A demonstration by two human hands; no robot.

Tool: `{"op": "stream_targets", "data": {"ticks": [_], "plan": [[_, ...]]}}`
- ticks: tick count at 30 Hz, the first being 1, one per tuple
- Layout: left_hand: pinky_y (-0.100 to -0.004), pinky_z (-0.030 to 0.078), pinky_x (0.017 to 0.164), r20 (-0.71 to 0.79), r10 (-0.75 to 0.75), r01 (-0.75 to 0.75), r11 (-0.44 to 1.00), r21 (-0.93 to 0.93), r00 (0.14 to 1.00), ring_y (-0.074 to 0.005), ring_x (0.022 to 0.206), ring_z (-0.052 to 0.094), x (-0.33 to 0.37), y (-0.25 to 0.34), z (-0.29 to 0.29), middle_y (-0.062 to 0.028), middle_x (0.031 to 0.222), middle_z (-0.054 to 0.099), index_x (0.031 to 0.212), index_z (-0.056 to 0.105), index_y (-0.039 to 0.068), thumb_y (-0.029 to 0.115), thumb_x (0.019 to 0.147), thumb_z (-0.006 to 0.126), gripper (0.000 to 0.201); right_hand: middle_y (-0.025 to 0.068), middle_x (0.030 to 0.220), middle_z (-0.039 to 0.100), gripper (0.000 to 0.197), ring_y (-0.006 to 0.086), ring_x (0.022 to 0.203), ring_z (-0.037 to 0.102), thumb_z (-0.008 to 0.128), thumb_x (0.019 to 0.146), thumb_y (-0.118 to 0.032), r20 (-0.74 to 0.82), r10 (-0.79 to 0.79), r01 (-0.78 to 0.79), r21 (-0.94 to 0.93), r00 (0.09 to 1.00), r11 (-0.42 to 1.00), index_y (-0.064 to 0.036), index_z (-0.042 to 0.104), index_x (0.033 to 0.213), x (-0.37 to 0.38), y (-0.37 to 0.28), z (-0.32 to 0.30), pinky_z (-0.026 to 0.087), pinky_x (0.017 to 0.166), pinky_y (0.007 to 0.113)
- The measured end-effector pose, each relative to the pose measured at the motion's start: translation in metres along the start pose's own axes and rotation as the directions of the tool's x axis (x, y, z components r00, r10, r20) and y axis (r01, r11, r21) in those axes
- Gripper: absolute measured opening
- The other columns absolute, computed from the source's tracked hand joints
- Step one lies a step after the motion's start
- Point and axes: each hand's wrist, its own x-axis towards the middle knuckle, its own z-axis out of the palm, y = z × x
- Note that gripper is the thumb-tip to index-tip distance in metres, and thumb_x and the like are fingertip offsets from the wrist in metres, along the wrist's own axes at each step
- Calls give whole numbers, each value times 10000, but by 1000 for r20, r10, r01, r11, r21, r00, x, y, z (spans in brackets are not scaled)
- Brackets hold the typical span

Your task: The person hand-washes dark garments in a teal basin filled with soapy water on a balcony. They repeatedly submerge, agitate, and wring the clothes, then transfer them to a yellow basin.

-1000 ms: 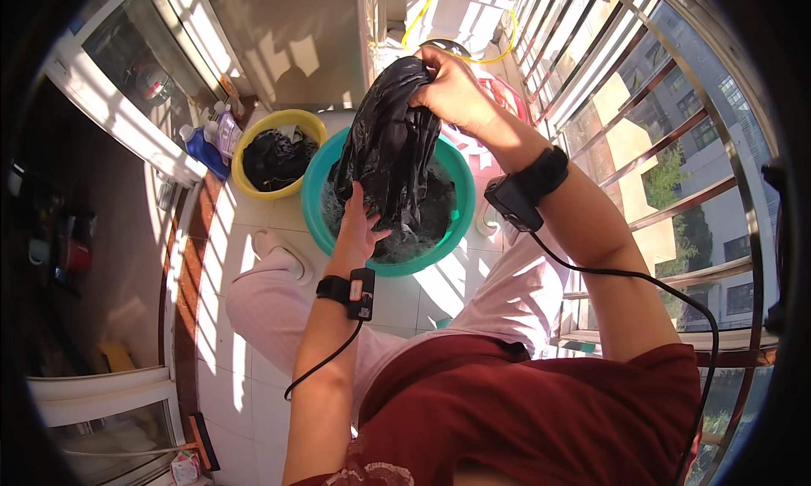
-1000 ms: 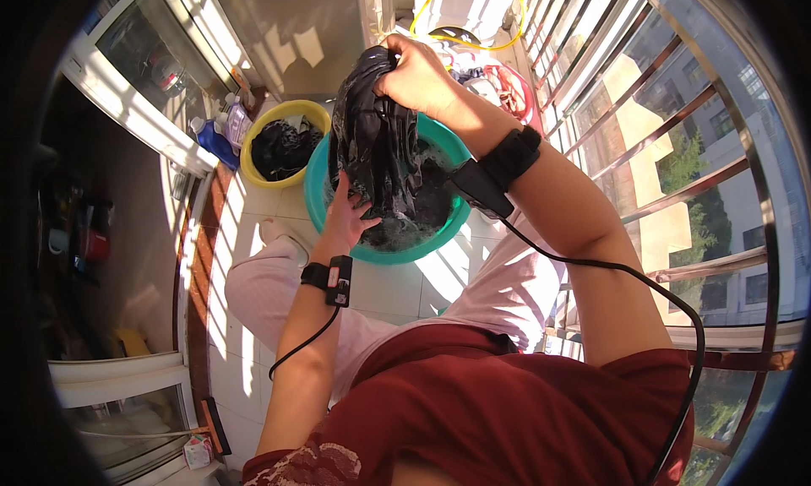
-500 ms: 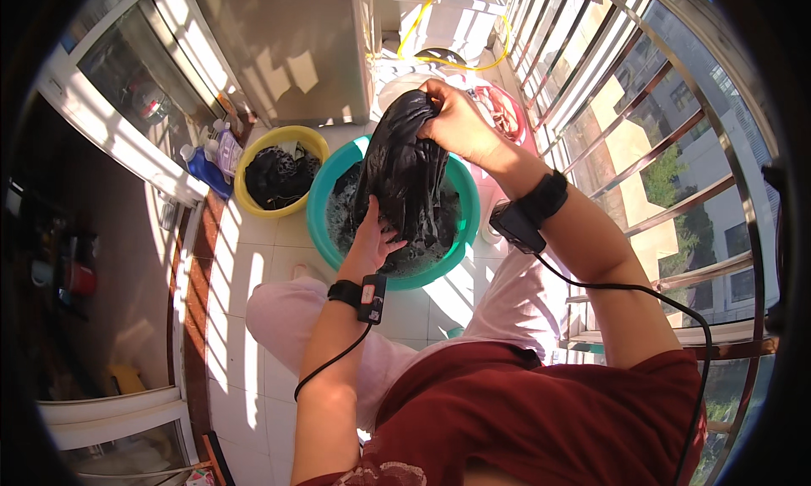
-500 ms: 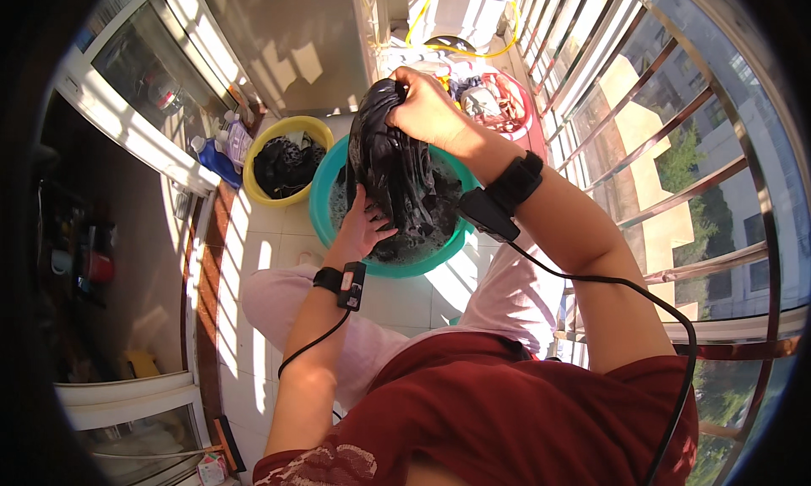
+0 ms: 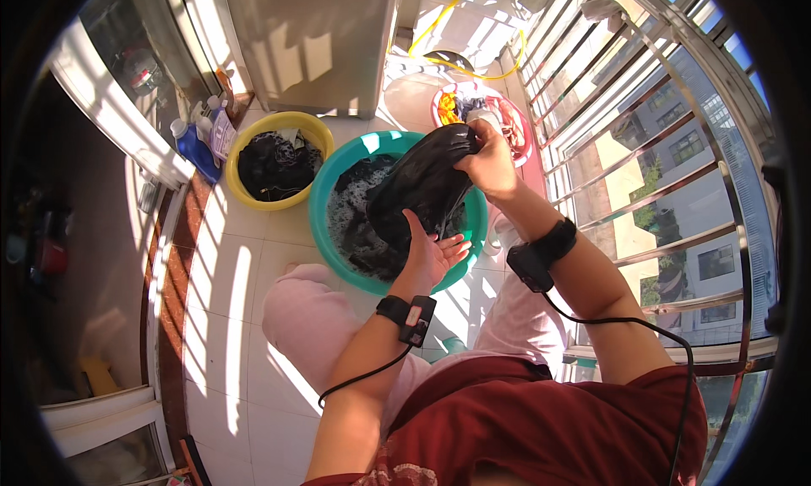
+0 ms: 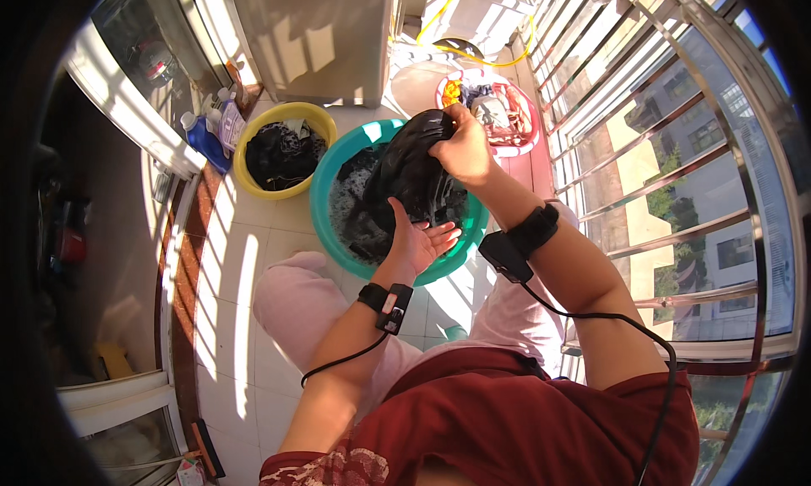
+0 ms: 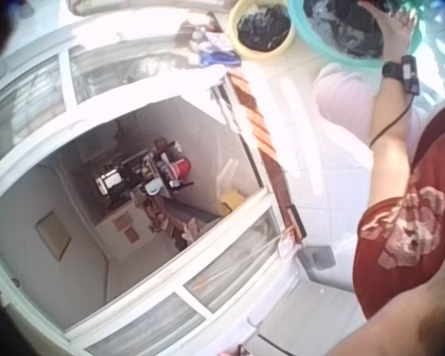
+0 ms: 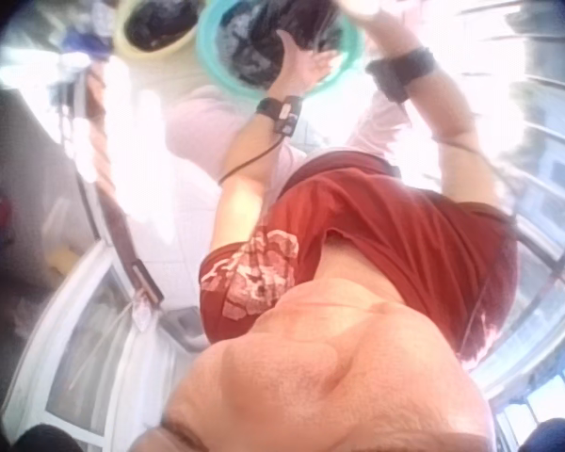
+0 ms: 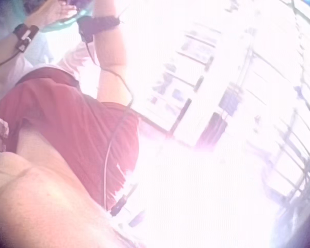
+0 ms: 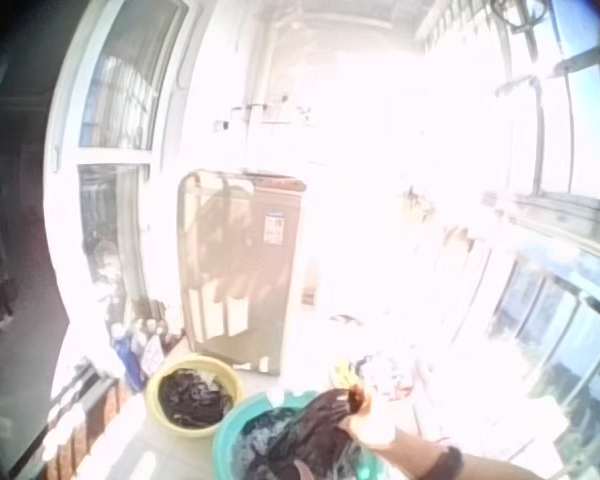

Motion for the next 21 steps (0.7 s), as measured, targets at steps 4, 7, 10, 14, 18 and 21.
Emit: {"op": "stream_targets", "data": {"ticks": [4, 7, 10, 14, 18, 21], "plan": [[-501, 366, 1048, 477, 215, -170, 976, -135, 853, -344, 1226, 503, -10, 9, 18, -217, 1341, 471, 1395, 336, 4, 918, 673, 292, 1166, 59, 936, 619, 507, 153, 864, 609, 624, 580, 166, -17, 66, -65, 20, 998, 998, -12, 526, 1044, -28, 6, 3, 506, 777, 274], [-477, 376, 1048, 586, 425, -285, 904, -320, 690, -318, 1226, 501, -11, 20, 23, -156, 1338, 496, 1387, 358, 29, 902, 700, 287, 1113, 60, 943, 591, 521, 161, 872, 594, 651, 563, 152, 4, 125, -125, 50, 992, 991, -24, 503, 1030, -59, 15, 2, 505, 796, 282], [-420, 437, 986, 522, 424, -268, 898, -349, 740, -279, 1151, 551, -8, 25, 20, -130, 1246, 568, 1286, 484, 53, 823, 786, 355, 927, 79, 965, 587, 517, 206, 899, 595, 650, 572, 156, -39, 319, -292, 309, 947, 905, -28, 495, 1029, -86, 30, 4, 499, 826, 315], [-411, 479, 928, 415, 381, -265, 913, -311, 826, -270, 1014, 618, -1, 22, 12, -117, 1093, 639, 1121, 593, 41, 738, 841, 433, 768, 93, 1020, 584, 469, 245, 973, 588, 633, 635, 149, 136, 545, -478, 680, 828, 556, -41, 496, 1041, -104, 54, 6, 479, 878, 339], [-409, 511, 866, 337, 256, -153, 940, -304, 906, -283, 906, 652, 4, 23, 8, -104, 983, 673, 1023, 639, 47, 587, 855, 532, 576, 117, 1111, 548, 538, 278, 1073, 552, 595, 696, 164, 218, 569, -474, 807, 793, 352, -67, 439, 1156, -116, 73, 8, 455, 954, 372], [-414, 506, 879, 348, 224, -148, 962, -230, 910, -284, 926, 651, 6, 25, 9, -104, 1011, 674, 1037, 641, 44, 473, 869, 521, 475, 123, 1281, 413, 745, 275, 1169, 477, 676, 732, 56, 111, 491, -426, 680, 864, 596, -131, 302, 1349, -127, 71, -2, 413, 996, 381]]}}
